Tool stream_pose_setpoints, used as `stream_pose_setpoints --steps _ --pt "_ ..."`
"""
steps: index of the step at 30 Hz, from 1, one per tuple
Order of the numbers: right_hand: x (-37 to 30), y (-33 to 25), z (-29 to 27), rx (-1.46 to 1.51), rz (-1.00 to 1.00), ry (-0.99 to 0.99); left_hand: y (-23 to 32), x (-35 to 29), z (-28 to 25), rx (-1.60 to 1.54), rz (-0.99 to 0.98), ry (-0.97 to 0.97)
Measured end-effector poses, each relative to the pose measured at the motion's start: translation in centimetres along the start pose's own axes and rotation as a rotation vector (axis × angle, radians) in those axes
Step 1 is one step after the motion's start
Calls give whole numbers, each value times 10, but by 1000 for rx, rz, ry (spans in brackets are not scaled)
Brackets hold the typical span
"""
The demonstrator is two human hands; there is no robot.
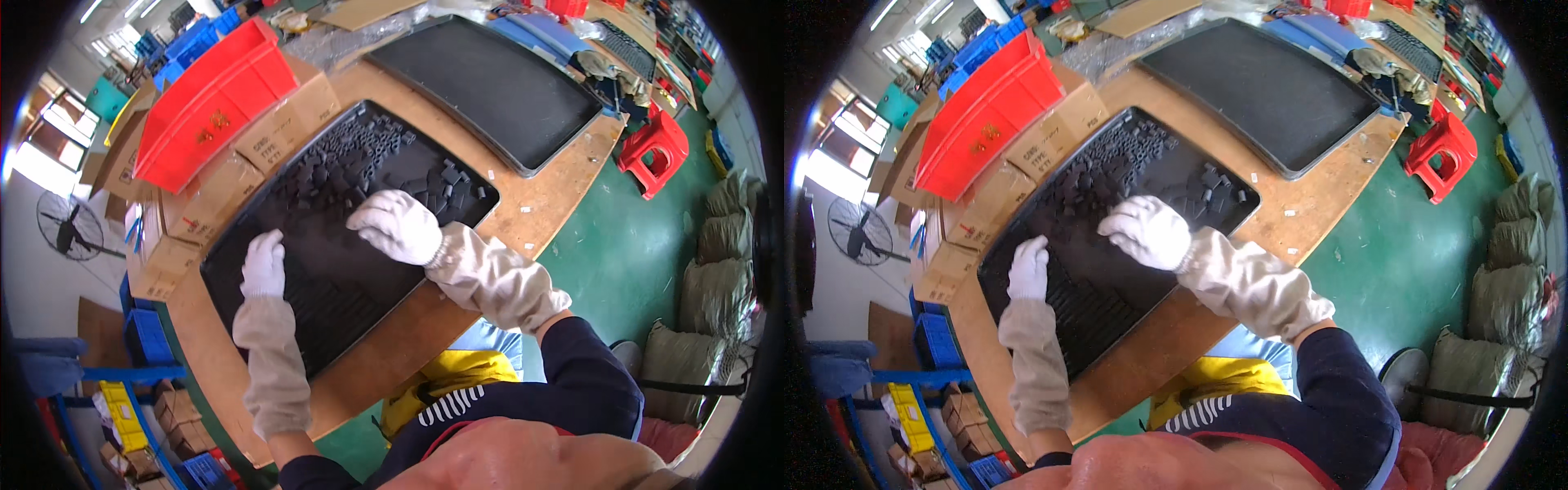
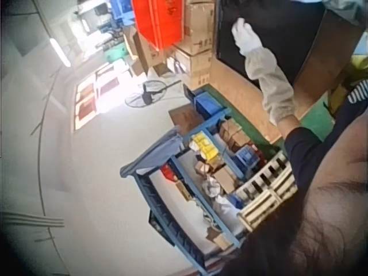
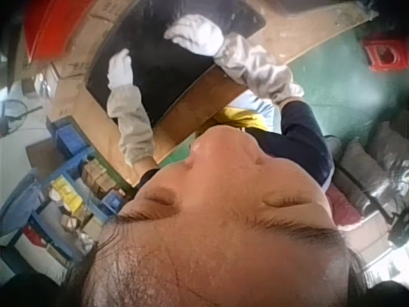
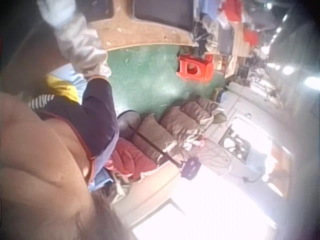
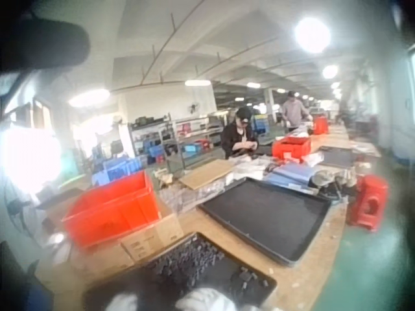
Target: The person picks small black plastic components from a tray and inserts them into a larger black plastic grid. They handle the parts one at a time, fitting them into the grid's slots. The person wears white gloves and works at a wooden table in a workshop setting.
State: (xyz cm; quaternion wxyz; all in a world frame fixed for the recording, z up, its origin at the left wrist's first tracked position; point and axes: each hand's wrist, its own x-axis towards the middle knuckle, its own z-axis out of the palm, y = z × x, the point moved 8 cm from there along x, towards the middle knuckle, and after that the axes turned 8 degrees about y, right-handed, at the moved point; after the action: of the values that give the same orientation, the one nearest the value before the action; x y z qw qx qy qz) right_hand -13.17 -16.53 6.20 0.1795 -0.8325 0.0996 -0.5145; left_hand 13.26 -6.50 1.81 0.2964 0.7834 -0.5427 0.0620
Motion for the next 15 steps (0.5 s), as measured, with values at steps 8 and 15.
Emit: stream_pose_setpoints --steps 8,15 --pt "-89 24 -124 -85 525 255 20 -66 -25 -936 -500 109" --pt "-169 5 -141 -338 727 379 -42 -71 -20 -1305 -663 420"
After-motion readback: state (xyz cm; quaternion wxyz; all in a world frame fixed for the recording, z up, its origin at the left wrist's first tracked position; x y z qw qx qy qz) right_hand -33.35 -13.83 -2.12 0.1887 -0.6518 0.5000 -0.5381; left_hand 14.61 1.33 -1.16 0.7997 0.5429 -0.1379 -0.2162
